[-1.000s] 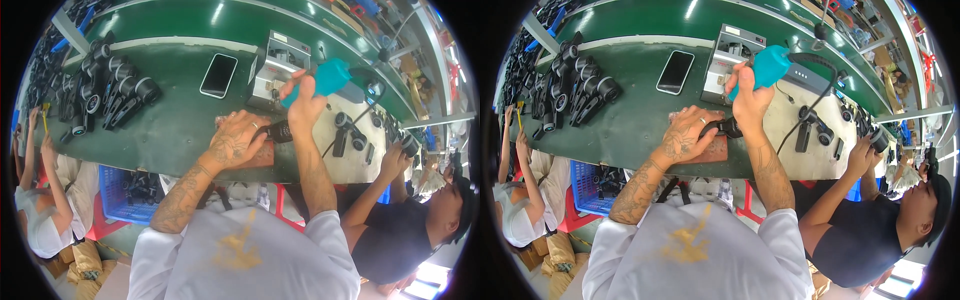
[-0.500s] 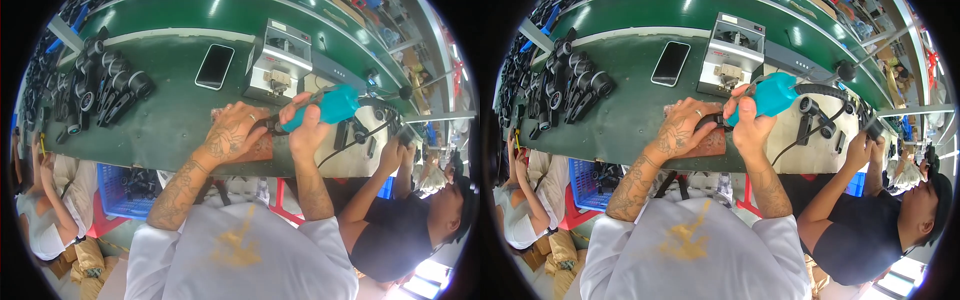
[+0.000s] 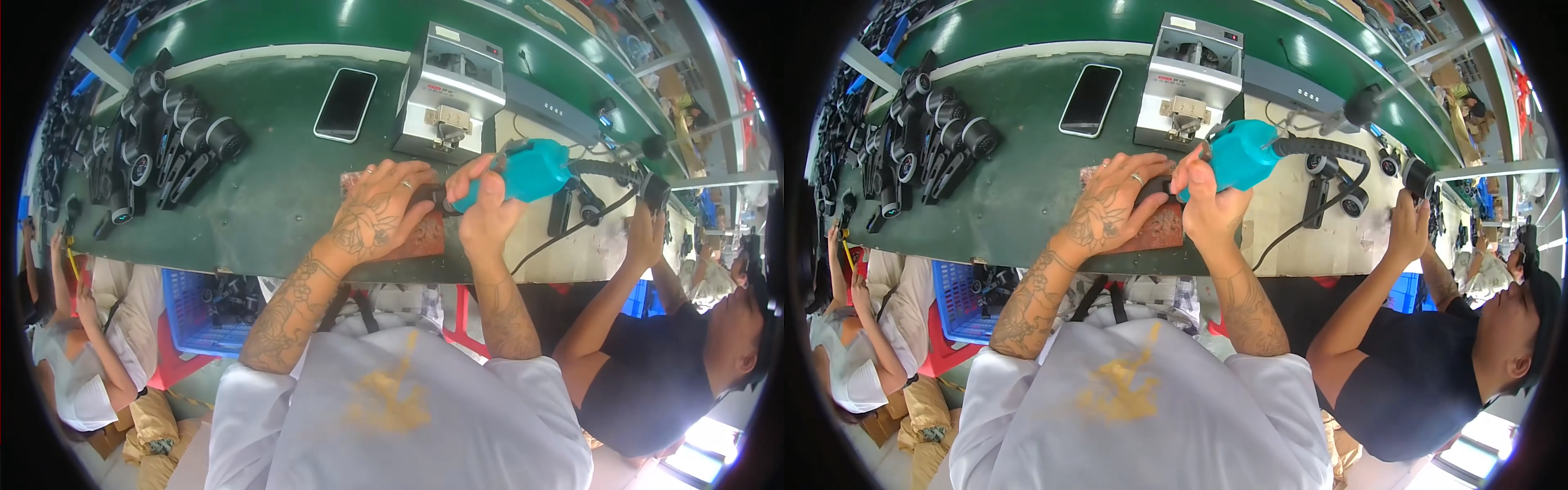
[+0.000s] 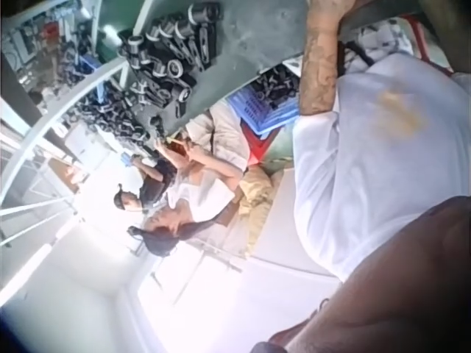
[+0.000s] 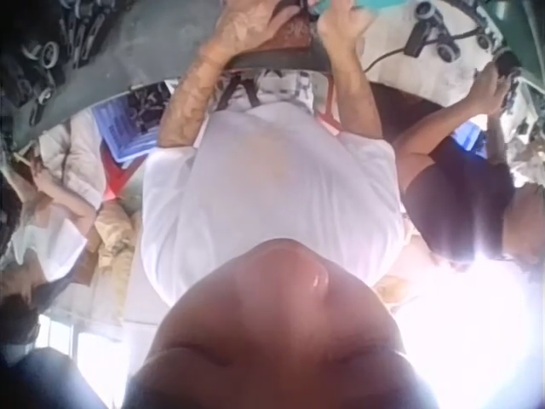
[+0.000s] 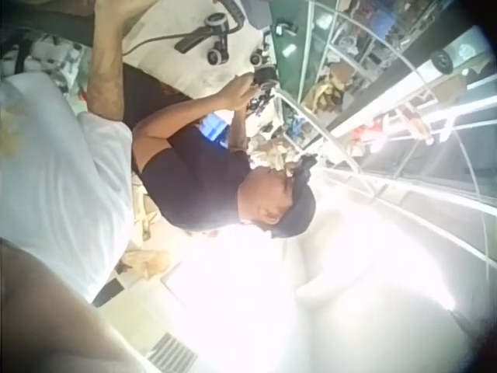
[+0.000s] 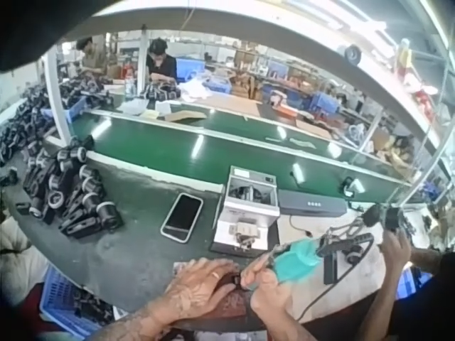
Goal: The person assembles handheld devices, fitting components together, driving screws with an electric screwdriver and a manual screwdriver, and attaching plastic covers by hand.
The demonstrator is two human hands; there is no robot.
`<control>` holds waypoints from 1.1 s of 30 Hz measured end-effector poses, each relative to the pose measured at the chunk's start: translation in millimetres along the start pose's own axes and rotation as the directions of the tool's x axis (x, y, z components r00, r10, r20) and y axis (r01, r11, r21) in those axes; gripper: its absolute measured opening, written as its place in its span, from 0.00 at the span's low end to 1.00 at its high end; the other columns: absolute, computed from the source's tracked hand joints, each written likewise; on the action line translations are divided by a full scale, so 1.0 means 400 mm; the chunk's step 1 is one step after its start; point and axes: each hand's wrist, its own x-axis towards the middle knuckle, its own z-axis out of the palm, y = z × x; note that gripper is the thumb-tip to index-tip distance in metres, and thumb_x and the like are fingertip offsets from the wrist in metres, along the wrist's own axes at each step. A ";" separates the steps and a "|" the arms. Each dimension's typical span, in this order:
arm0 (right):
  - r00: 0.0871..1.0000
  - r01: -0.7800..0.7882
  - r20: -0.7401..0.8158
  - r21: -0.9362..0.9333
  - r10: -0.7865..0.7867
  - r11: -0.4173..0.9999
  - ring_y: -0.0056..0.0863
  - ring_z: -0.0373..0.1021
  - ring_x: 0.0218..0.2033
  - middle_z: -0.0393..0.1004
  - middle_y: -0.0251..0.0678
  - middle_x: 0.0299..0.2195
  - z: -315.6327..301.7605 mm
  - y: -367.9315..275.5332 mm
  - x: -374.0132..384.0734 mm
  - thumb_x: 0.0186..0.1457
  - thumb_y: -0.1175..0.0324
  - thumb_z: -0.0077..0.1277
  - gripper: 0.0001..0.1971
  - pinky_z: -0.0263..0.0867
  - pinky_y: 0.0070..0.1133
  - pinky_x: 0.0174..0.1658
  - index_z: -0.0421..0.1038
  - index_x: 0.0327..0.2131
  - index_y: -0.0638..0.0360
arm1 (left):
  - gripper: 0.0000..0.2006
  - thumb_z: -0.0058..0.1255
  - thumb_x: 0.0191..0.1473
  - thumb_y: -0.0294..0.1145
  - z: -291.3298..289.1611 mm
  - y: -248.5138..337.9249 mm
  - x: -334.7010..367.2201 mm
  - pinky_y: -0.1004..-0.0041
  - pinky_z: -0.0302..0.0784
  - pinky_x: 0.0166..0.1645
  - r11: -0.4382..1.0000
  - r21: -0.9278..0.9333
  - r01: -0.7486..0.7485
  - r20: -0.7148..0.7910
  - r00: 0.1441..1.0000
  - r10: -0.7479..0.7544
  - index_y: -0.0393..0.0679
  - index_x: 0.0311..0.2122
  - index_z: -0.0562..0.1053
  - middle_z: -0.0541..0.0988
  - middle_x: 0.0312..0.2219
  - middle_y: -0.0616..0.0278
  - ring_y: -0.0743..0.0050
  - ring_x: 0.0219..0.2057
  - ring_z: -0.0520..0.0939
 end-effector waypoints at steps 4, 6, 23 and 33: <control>0.988 -0.129 -0.095 -0.037 0.125 0.991 0.27 0.68 0.23 0.69 0.36 0.23 -0.004 -0.006 -0.017 0.63 0.46 0.53 0.25 0.66 0.25 0.29 0.68 0.42 0.64 | 0.17 0.58 0.52 0.39 0.004 -0.012 -0.021 0.53 0.73 0.49 0.988 0.074 -0.136 -0.109 0.984 0.144 0.46 0.47 0.75 0.79 0.43 0.60 0.55 0.44 0.79; 0.988 -0.102 -0.103 0.119 0.114 0.988 0.27 0.68 0.26 0.70 0.36 0.25 -0.049 -0.028 -0.044 0.62 0.43 0.53 0.28 0.66 0.25 0.30 0.69 0.43 0.64 | 0.16 0.61 0.50 0.38 -0.023 0.036 -0.032 0.57 0.74 0.51 0.966 0.183 -0.183 0.044 0.983 0.178 0.48 0.44 0.75 0.79 0.39 0.58 0.55 0.43 0.81; 0.966 -0.255 -0.035 0.052 0.257 0.965 0.26 0.72 0.24 0.74 0.38 0.32 -0.112 -0.133 -0.231 0.53 0.37 0.60 0.36 0.67 0.24 0.28 0.66 0.43 0.65 | 0.17 0.49 0.67 0.31 -0.336 -0.105 -0.004 0.69 0.69 0.60 0.966 -0.209 0.152 -0.682 0.685 -0.256 0.36 0.58 0.69 0.77 0.51 0.54 0.69 0.53 0.76; 0.960 -0.245 -0.146 -0.035 0.237 0.969 0.23 0.72 0.25 0.74 0.36 0.28 -0.179 -0.205 -0.298 0.52 0.37 0.63 0.37 0.65 0.21 0.28 0.70 0.43 0.68 | 0.30 0.59 0.51 0.59 0.424 0.341 0.400 0.58 0.78 0.49 0.986 -0.139 0.094 0.288 0.956 -0.050 0.38 0.43 0.77 0.81 0.39 0.48 0.49 0.41 0.83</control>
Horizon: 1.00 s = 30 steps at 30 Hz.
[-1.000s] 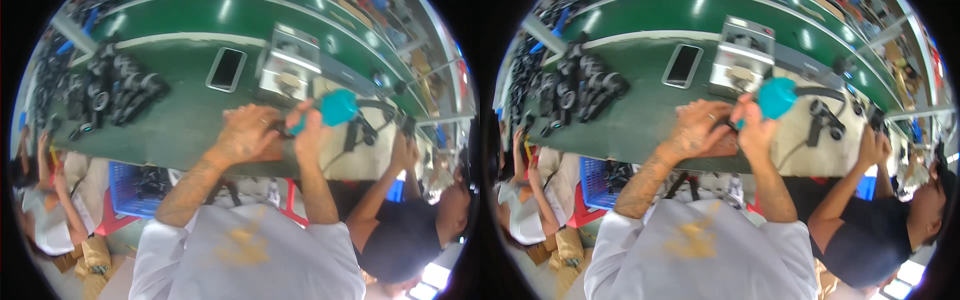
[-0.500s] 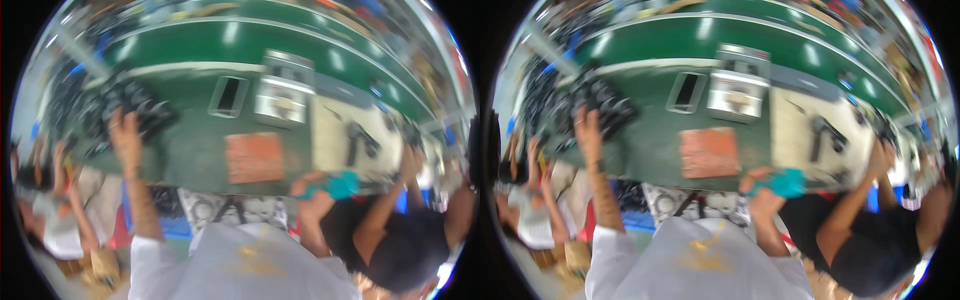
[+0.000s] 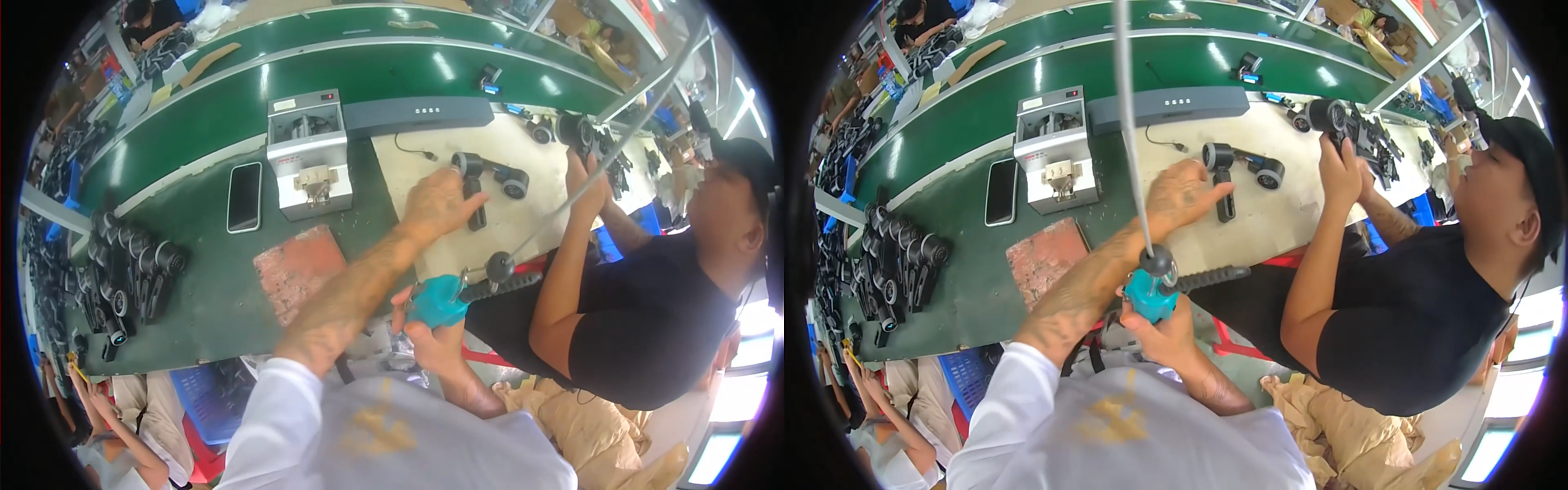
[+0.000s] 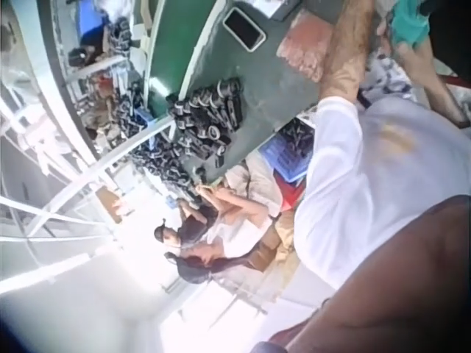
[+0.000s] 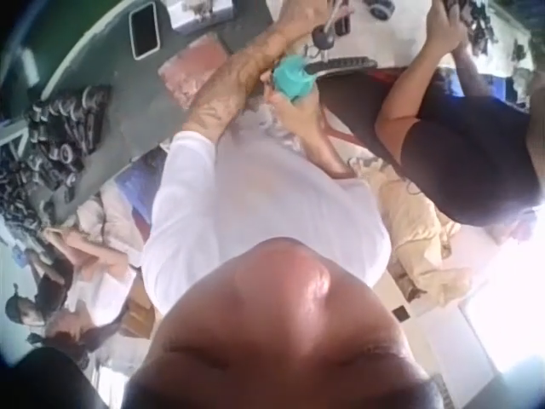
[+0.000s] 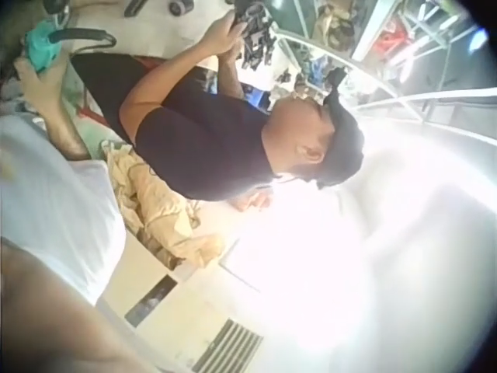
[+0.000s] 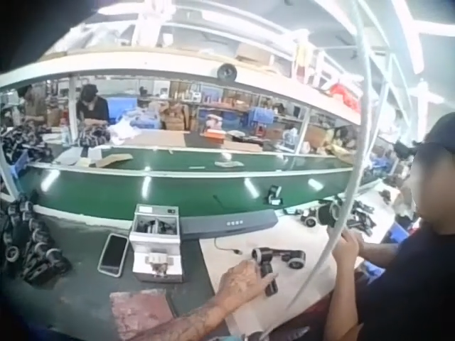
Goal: The person assembles handheld devices, fitting components together, driving screws with an electric screwdriver and a manual screwdriver, and attaching plastic covers by hand.
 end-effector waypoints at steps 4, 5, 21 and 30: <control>0.997 -0.009 -0.077 -0.040 0.006 0.999 0.23 0.72 0.25 0.74 0.35 0.28 -0.031 -0.007 -0.037 0.52 0.37 0.63 0.36 0.66 0.21 0.29 0.70 0.43 0.68 | 0.31 0.61 0.49 0.59 0.121 -0.020 0.078 0.58 0.79 0.51 0.993 0.113 0.036 -0.012 0.999 -0.034 0.37 0.44 0.77 0.82 0.42 0.48 0.48 0.45 0.83; 0.996 -0.025 -0.084 -0.054 0.021 0.998 0.23 0.72 0.25 0.74 0.35 0.29 -0.038 -0.005 -0.044 0.52 0.38 0.63 0.36 0.66 0.21 0.29 0.70 0.43 0.68 | 0.29 0.60 0.50 0.56 0.134 -0.043 0.087 0.58 0.79 0.51 0.994 0.094 0.061 0.012 0.998 -0.063 0.37 0.44 0.76 0.82 0.43 0.48 0.48 0.46 0.83; 0.997 0.051 0.042 0.174 -0.059 0.983 0.24 0.68 0.23 0.69 0.34 0.22 0.039 -0.031 0.147 0.60 0.39 0.54 0.34 0.62 0.23 0.27 0.68 0.45 0.69 | 0.13 0.58 0.55 0.33 -0.345 -0.251 -0.440 0.59 0.74 0.52 0.998 0.045 -0.039 -0.120 0.992 0.044 0.41 0.44 0.79 0.80 0.40 0.53 0.48 0.47 0.79; 0.887 0.428 0.088 0.211 -0.453 0.879 0.23 0.69 0.24 0.71 0.34 0.24 0.259 0.030 0.448 0.65 0.55 0.54 0.21 0.65 0.21 0.28 0.68 0.43 0.68 | 0.20 0.62 0.54 0.43 -0.360 -0.313 -0.479 0.61 0.73 0.56 0.943 0.269 -0.195 -0.172 0.954 0.246 0.48 0.51 0.77 0.79 0.47 0.63 0.58 0.47 0.77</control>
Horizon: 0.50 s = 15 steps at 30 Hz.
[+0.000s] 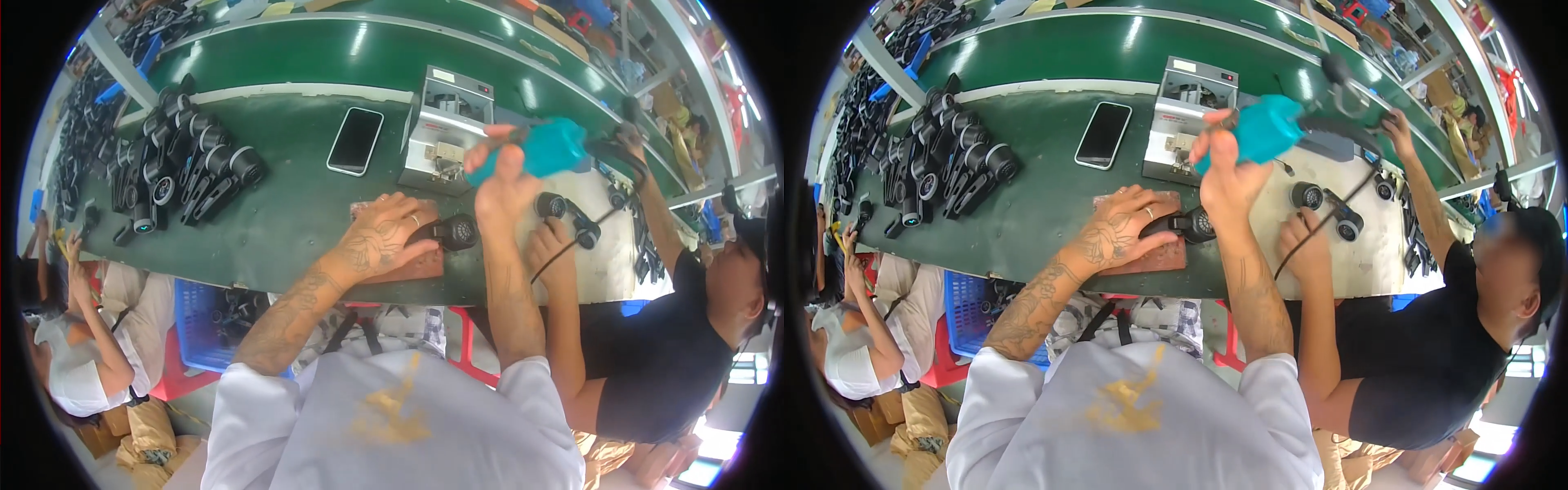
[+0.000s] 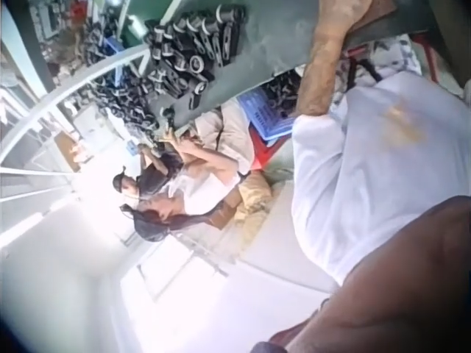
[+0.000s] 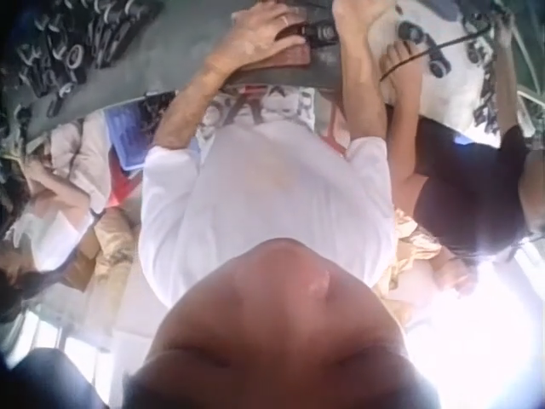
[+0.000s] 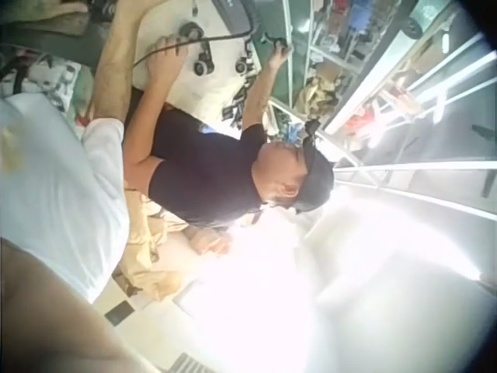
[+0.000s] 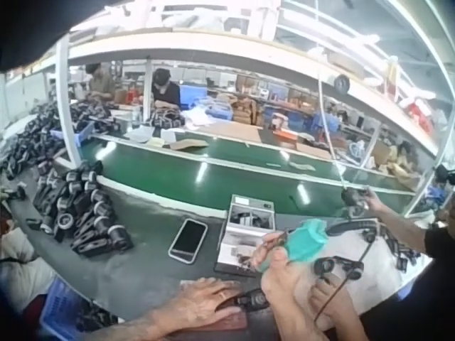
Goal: The person assembles handheld devices, fitting components together, driving screws with an electric screwdriver and a manual screwdriver, and attaching plastic covers by hand.
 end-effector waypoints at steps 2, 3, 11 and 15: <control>0.999 0.016 0.035 -0.074 -0.014 0.997 0.23 0.69 0.24 0.71 0.34 0.24 0.004 0.048 0.024 0.67 0.59 0.53 0.17 0.65 0.21 0.29 0.69 0.42 0.68 | 0.20 0.62 0.54 0.44 0.005 -0.012 -0.002 0.60 0.73 0.55 0.999 -0.030 0.024 -0.009 1.000 -0.024 0.48 0.51 0.77 0.79 0.46 0.63 0.58 0.47 0.77; 0.999 0.013 0.042 -0.075 -0.010 0.997 0.23 0.69 0.24 0.71 0.34 0.24 0.004 0.065 0.028 0.67 0.59 0.53 0.17 0.65 0.21 0.29 0.69 0.42 0.68 | 0.20 0.61 0.54 0.44 0.005 -0.014 -0.002 0.60 0.73 0.55 0.997 -0.055 0.044 -0.009 0.999 -0.045 0.49 0.51 0.77 0.79 0.46 0.63 0.58 0.47 0.77; 0.999 -0.018 0.044 -0.126 0.024 0.992 0.27 0.69 0.23 0.69 0.34 0.23 -0.010 0.120 0.022 0.66 0.50 0.52 0.22 0.66 0.24 0.29 0.68 0.38 0.64 | 0.21 0.61 0.55 0.45 0.016 -0.011 -0.003 0.60 0.73 0.55 0.995 -0.069 0.074 -0.059 0.995 -0.078 0.49 0.51 0.77 0.79 0.44 0.63 0.57 0.46 0.77; 0.996 -0.074 0.036 -0.152 0.080 0.986 0.27 0.68 0.22 0.69 0.35 0.23 0.003 0.090 0.015 0.67 0.50 0.51 0.22 0.66 0.24 0.28 0.68 0.38 0.65 | 0.22 0.61 0.54 0.45 0.019 -0.019 -0.009 0.60 0.72 0.55 0.993 -0.058 0.104 -0.052 0.993 -0.107 0.50 0.52 0.77 0.78 0.44 0.63 0.57 0.46 0.76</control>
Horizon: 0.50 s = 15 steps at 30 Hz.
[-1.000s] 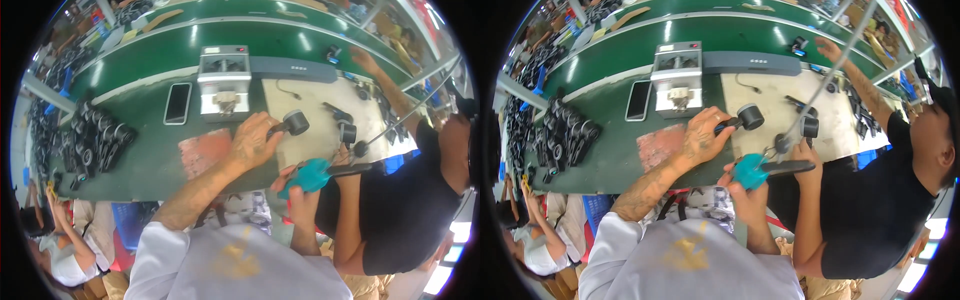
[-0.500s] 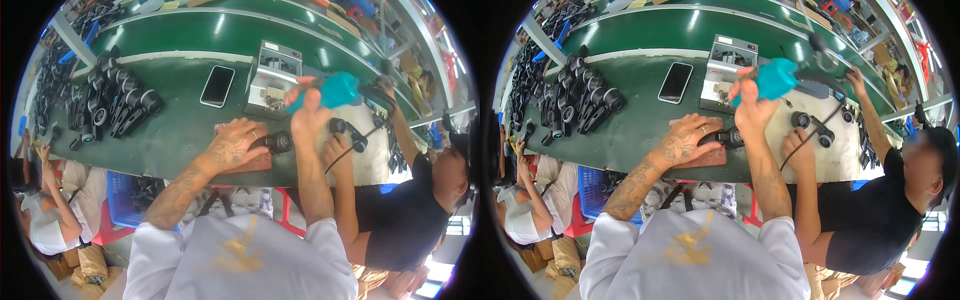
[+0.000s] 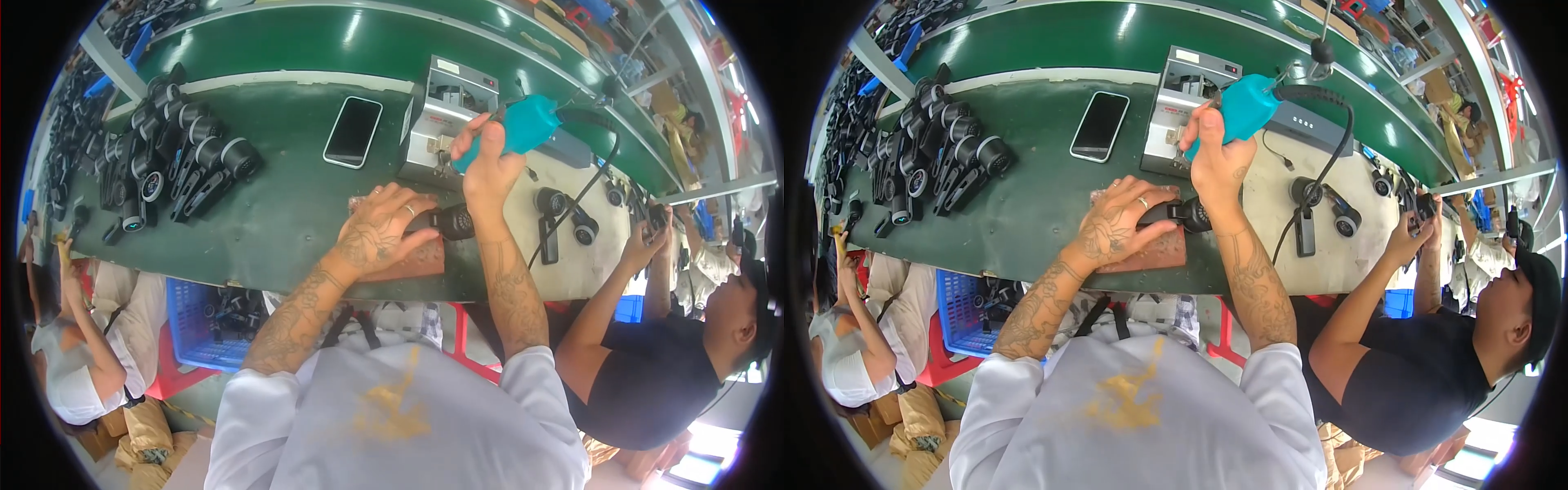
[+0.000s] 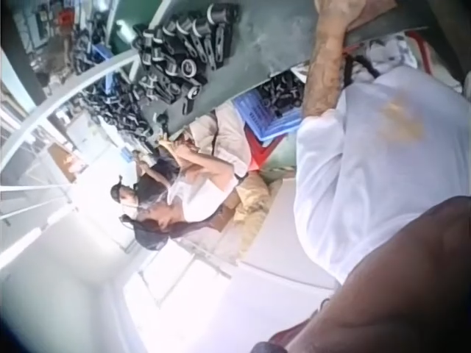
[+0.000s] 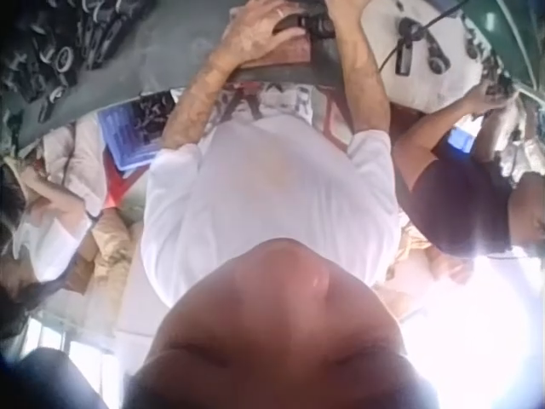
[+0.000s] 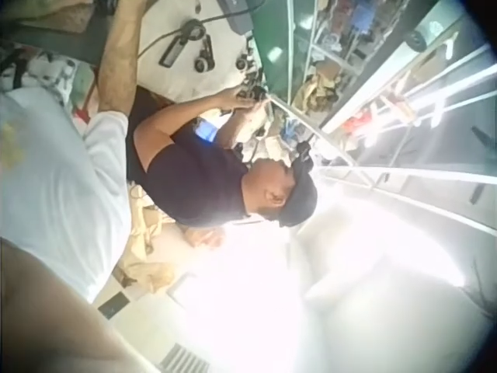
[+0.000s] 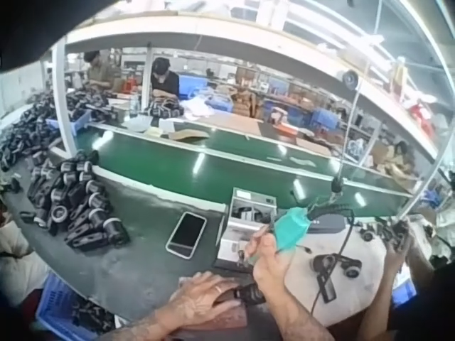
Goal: The person assembles handheld devices, fitting components together, driving screws with an electric screwdriver and a manual screwdriver, and attaching plastic covers by hand.
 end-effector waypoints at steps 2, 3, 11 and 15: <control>0.983 -0.171 -0.076 -0.024 0.169 0.985 0.27 0.68 0.22 0.69 0.35 0.22 0.004 -0.041 -0.030 0.68 0.49 0.49 0.23 0.66 0.25 0.27 0.68 0.38 0.66 | 0.22 0.61 0.54 0.45 0.002 -0.001 -0.002 0.59 0.72 0.55 1.000 -0.001 -0.001 -0.002 1.000 0.001 0.50 0.53 0.77 0.78 0.44 0.63 0.57 0.46 0.76; 0.982 -0.176 -0.073 -0.025 0.174 0.984 0.27 0.68 0.22 0.69 0.35 0.22 -0.001 -0.054 -0.045 0.68 0.49 0.49 0.23 0.66 0.25 0.27 0.68 0.38 0.66 | 0.22 0.61 0.54 0.45 0.002 -0.001 -0.001 0.59 0.72 0.55 1.000 0.002 -0.006 -0.006 1.000 0.006 0.50 0.53 0.77 0.78 0.44 0.63 0.57 0.47 0.76; 0.991 -0.130 -0.015 0.105 0.133 0.986 0.22 0.69 0.23 0.70 0.33 0.23 -0.018 -0.080 -0.102 0.65 0.52 0.54 0.22 0.66 0.21 0.26 0.70 0.41 0.67 | 0.22 0.58 0.57 0.47 0.000 0.003 0.000 0.55 0.70 0.59 1.000 -0.017 0.025 0.036 0.999 -0.024 0.49 0.54 0.75 0.77 0.45 0.61 0.55 0.49 0.76; 0.987 -0.160 0.001 0.110 0.161 0.981 0.23 0.68 0.23 0.69 0.33 0.23 -0.029 -0.050 -0.117 0.65 0.54 0.55 0.20 0.66 0.22 0.27 0.69 0.40 0.67 | 0.22 0.55 0.59 0.48 0.006 -0.001 -0.002 0.53 0.68 0.61 1.000 -0.005 0.013 0.052 0.999 -0.013 0.49 0.54 0.74 0.77 0.45 0.58 0.54 0.50 0.75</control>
